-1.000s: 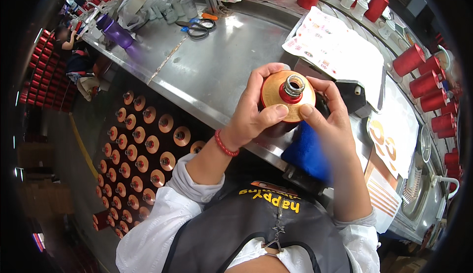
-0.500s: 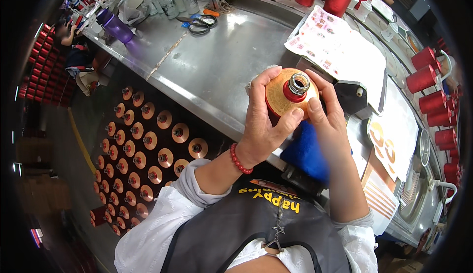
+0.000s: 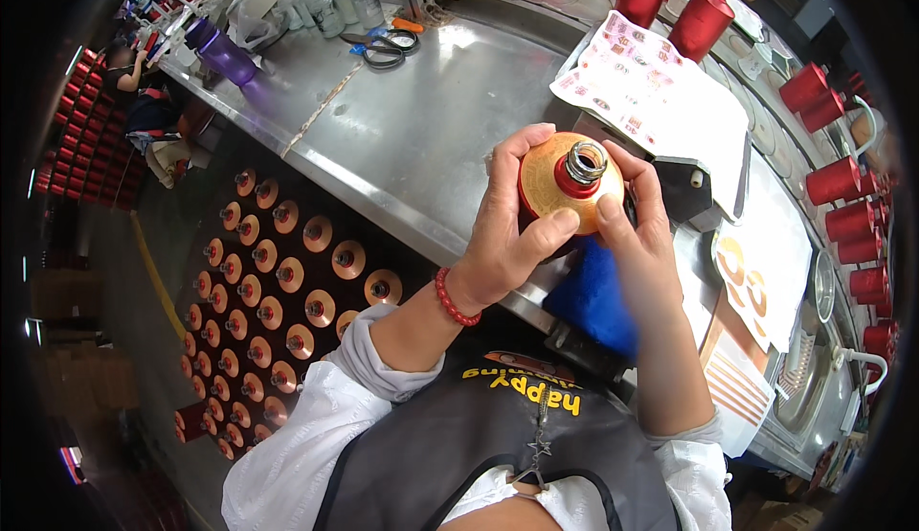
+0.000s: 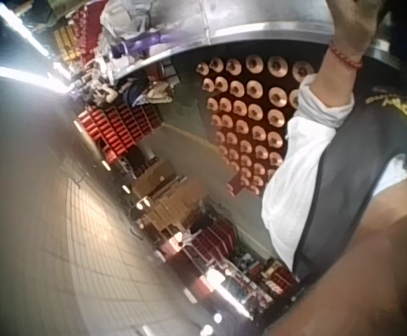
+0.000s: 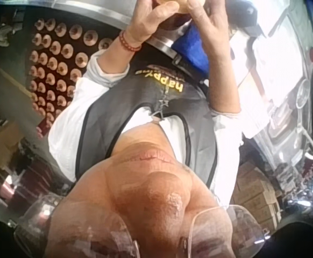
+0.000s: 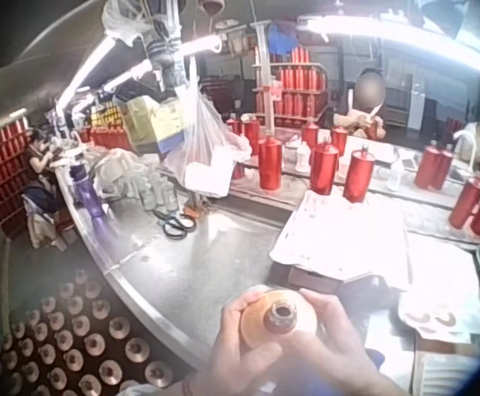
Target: The person applies a gold circular sticker to the neck of a red cylindrical bottle, then wraps a red label around the body and smooths it with a green squeegee. The person repeats this process on a second bottle, handling stickers and labels from a nearby tray.
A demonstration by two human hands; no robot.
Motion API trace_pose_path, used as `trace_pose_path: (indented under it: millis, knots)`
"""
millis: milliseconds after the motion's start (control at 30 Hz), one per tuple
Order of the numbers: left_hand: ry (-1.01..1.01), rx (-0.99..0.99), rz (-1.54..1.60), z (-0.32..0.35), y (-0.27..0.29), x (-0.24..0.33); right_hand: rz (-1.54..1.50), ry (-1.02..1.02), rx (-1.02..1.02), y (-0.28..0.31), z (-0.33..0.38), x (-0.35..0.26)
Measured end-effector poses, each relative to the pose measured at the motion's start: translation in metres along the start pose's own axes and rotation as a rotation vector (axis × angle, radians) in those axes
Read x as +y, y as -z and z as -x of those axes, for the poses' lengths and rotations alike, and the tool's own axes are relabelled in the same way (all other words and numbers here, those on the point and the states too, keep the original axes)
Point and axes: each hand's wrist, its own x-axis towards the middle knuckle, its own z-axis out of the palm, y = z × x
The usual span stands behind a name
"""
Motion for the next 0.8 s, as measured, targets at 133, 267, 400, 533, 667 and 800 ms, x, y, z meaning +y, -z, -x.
trace_pose_path:
  millis: [133,267,400,533,667,800]
  knots:
    - [0.006,0.044,-0.027,0.000,-0.002,-0.001,0.025,-0.003,0.011,-0.003,-0.002,-0.003]
    - [0.035,0.034,0.045,0.001,-0.003,-0.001,0.063,0.030,-0.017,0.002,-0.003,-0.002]
    - [0.025,0.020,0.027,0.000,-0.001,0.000,0.060,0.045,-0.034,0.007,-0.002,0.006]
    - [0.025,0.010,0.010,-0.002,0.000,0.002,0.129,0.076,-0.059,0.013,-0.002,0.008]
    - [0.053,0.005,0.068,-0.001,0.000,-0.002,0.278,0.277,0.141,0.029,0.004,-0.019]
    - [0.000,0.035,-0.017,0.001,-0.001,-0.010,0.790,0.752,-0.099,0.039,0.010,-0.057]
